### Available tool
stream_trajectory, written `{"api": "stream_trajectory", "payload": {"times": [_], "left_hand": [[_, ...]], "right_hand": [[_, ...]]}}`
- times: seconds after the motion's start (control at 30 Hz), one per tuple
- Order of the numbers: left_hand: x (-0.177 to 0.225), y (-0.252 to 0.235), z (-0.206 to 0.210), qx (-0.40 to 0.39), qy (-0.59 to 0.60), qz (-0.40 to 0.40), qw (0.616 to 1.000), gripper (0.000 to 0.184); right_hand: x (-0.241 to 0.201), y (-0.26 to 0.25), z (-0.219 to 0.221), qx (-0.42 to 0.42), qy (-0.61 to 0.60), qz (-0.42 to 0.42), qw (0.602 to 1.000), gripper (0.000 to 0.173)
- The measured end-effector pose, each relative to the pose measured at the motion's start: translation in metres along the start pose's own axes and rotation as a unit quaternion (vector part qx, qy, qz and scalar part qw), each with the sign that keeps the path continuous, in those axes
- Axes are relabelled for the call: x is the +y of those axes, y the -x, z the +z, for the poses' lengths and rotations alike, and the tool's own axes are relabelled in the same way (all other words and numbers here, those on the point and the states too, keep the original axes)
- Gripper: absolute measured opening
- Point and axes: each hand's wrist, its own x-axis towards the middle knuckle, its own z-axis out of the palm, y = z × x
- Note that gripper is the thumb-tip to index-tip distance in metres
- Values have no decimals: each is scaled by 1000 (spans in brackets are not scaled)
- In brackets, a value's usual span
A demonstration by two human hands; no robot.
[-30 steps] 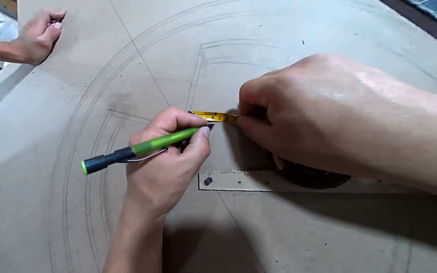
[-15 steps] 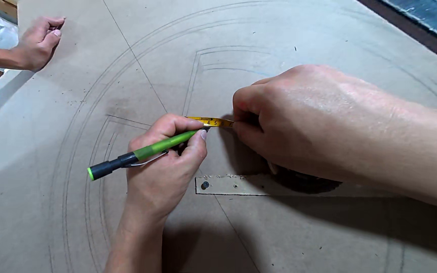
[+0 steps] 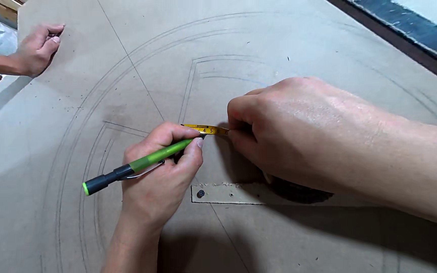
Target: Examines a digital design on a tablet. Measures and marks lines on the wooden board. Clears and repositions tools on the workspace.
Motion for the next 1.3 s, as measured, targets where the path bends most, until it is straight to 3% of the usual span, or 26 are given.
{"api": "stream_trajectory", "payload": {"times": [0.7,0.8,0.87,0.97,1.03,1.13,1.23,1.3], "left_hand": [[3,0,0,4,-9,-11,1000,10],[-1,1,-5,7,69,-12,998,10],[-5,0,-8,37,143,-5,989,14],[-11,-2,-4,59,133,14,989,23],[-15,-1,-4,27,96,27,995,26],[-7,11,3,42,25,7,999,27],[28,50,32,12,-110,-41,993,36],[54,82,51,-59,-215,-36,974,44]], "right_hand": [[0,-1,-1,-5,2,-2,1000,28],[2,1,-1,-4,-20,-5,1000,27],[11,2,-2,44,-61,4,997,19],[30,-7,-1,142,-166,67,974,15],[47,-28,5,165,-306,123,930,16],[70,-41,-4,145,-447,170,866,35],[55,29,-47,33,-445,220,867,59],[39,126,-91,-27,-438,213,873,56]]}}
